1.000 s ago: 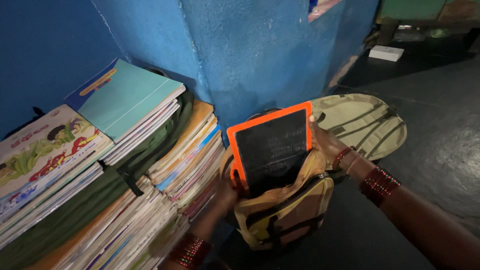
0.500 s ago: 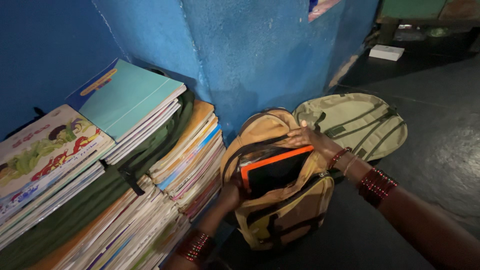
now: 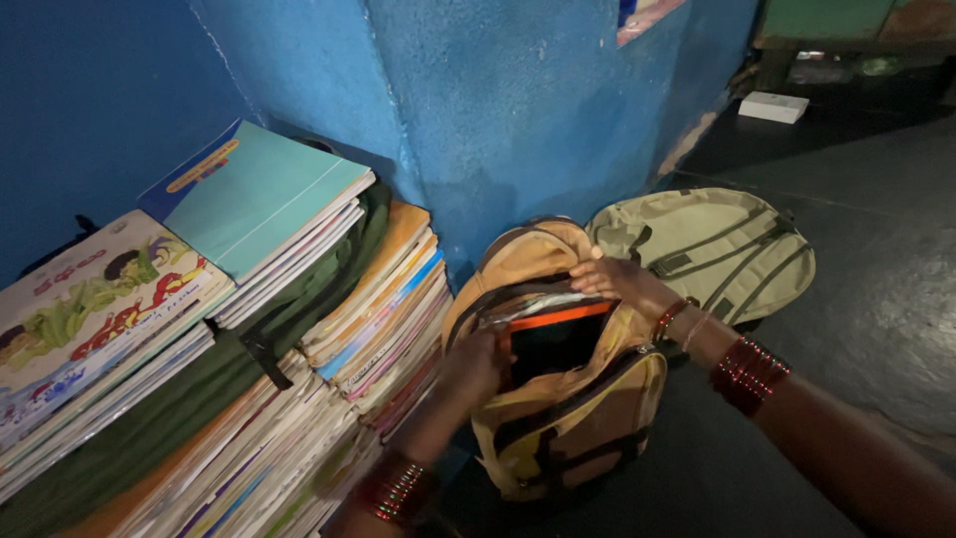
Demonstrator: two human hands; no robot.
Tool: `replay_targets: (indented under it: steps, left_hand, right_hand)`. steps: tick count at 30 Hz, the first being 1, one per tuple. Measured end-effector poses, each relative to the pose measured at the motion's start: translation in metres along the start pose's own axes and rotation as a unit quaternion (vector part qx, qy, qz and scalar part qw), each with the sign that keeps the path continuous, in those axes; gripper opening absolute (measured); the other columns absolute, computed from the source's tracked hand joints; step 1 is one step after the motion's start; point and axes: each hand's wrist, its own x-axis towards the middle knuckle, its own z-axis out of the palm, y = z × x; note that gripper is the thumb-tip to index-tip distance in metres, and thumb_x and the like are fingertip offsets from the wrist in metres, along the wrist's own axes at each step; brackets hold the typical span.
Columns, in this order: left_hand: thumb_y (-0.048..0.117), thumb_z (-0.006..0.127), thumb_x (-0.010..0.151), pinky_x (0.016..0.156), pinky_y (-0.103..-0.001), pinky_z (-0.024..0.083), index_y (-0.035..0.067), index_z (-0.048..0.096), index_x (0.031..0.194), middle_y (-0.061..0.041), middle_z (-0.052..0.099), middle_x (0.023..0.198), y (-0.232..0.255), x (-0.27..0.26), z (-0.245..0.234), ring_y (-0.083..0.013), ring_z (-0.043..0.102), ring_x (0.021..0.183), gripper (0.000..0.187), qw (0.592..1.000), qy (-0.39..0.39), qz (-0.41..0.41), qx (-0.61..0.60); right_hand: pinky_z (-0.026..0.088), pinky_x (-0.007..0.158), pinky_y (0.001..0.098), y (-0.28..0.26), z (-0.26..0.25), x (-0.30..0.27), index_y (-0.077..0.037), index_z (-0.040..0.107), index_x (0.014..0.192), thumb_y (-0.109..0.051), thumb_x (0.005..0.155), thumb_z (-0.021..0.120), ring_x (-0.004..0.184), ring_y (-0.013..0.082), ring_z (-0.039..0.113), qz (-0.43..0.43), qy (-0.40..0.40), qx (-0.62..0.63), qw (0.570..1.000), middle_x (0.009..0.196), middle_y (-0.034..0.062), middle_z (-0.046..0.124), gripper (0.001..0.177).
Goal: The person organizes a stack of books and notebooks, including a small slate, and places them into a yellow backpack one by one.
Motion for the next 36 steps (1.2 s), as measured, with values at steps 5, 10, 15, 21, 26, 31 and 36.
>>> replay_targets:
  steps: [5, 10, 15, 21, 26, 31, 36]
  left_hand:
    - [0.011, 0.062, 0.088, 0.088, -0.051, 0.052, 0.019, 0.057, 0.142, -0.021, 0.066, 0.128, -0.005, -0.004, 0.015, -0.042, 0.066, 0.107, 0.055, 0.988, 0.127, 0.083, 0.041]
    - [0.001, 0.054, 0.085, 0.086, -0.051, 0.054, 0.017, 0.058, 0.144, -0.02, 0.069, 0.122, -0.01, 0.001, 0.019, -0.0401, 0.068, 0.104, 0.061, 0.981, 0.146, 0.117, 0.057]
    - [0.006, 0.06, 0.083, 0.082, -0.053, 0.055, 0.012, 0.066, 0.131, -0.02, 0.073, 0.106, -0.012, 0.005, 0.021, -0.0416, 0.069, 0.097, 0.048, 0.981, 0.147, 0.109, 0.066]
    - [0.007, 0.064, 0.081, 0.08, -0.053, 0.058, -0.001, 0.078, 0.091, -0.025, 0.073, 0.097, -0.053, 0.016, 0.045, -0.0414, 0.072, 0.094, 0.02, 0.98, 0.042, 0.004, 0.195]
    - [0.013, 0.065, 0.086, 0.083, -0.051, 0.059, 0.001, 0.078, 0.096, -0.023, 0.074, 0.103, -0.063, 0.023, 0.043, -0.0395, 0.074, 0.096, 0.02, 0.985, -0.002, -0.051, 0.167]
    - [0.016, 0.069, 0.085, 0.087, -0.053, 0.055, 0.006, 0.076, 0.106, -0.02, 0.068, 0.117, -0.038, 0.008, 0.031, -0.039, 0.069, 0.106, 0.024, 0.984, 0.038, -0.009, 0.175]
    - [0.028, 0.079, 0.082, 0.093, -0.056, 0.05, 0.007, 0.07, 0.119, -0.019, 0.063, 0.129, -0.02, 0.002, 0.016, -0.0405, 0.062, 0.115, 0.043, 0.994, 0.047, -0.03, 0.09]
  right_hand:
    - [0.05, 0.108, 0.0394, -0.026, 0.031, -0.028, -0.018, 0.067, 0.129, -0.051, 0.101, 0.045, 0.121, 0.0221, 0.068, -0.046, -0.02, -0.283, 0.958, 0.127, 0.0049, 0.072, 0.05]
    - [0.055, 0.103, 0.0373, -0.037, 0.059, -0.047, -0.019, 0.065, 0.131, -0.043, 0.099, 0.055, 0.115, 0.0233, 0.072, -0.039, -0.062, -0.41, 0.909, 0.123, 0.0052, 0.075, 0.042]
    - [0.046, 0.108, 0.0471, -0.024, 0.077, -0.041, -0.014, 0.062, 0.133, -0.034, 0.094, 0.066, 0.126, 0.034, 0.058, -0.141, -0.059, -0.622, 0.768, 0.135, 0.0133, 0.062, 0.044]
    - [0.05, 0.104, 0.0458, 0.008, 0.091, -0.028, -0.025, 0.048, 0.152, -0.026, 0.095, 0.061, 0.122, 0.0342, 0.062, -0.051, -0.132, -0.565, 0.813, 0.138, 0.0131, 0.061, 0.058]
    - [0.05, 0.1, 0.0498, 0.024, 0.09, -0.01, -0.016, 0.054, 0.14, -0.024, 0.073, 0.072, 0.124, 0.039, 0.06, -0.24, -0.064, -0.603, 0.758, 0.14, 0.0158, 0.061, 0.07]
    - [0.052, 0.102, 0.0474, 0.03, 0.083, -0.009, -0.015, 0.06, 0.135, -0.019, 0.091, 0.062, 0.121, 0.0347, 0.065, -0.095, 0.007, -0.566, 0.819, 0.133, 0.0137, 0.066, 0.044]
    - [0.054, 0.096, 0.0468, 0.026, 0.074, -0.002, -0.015, 0.07, 0.119, -0.018, 0.093, 0.061, 0.115, 0.0354, 0.067, -0.091, -0.078, -0.651, 0.75, 0.122, 0.0145, 0.07, 0.028]
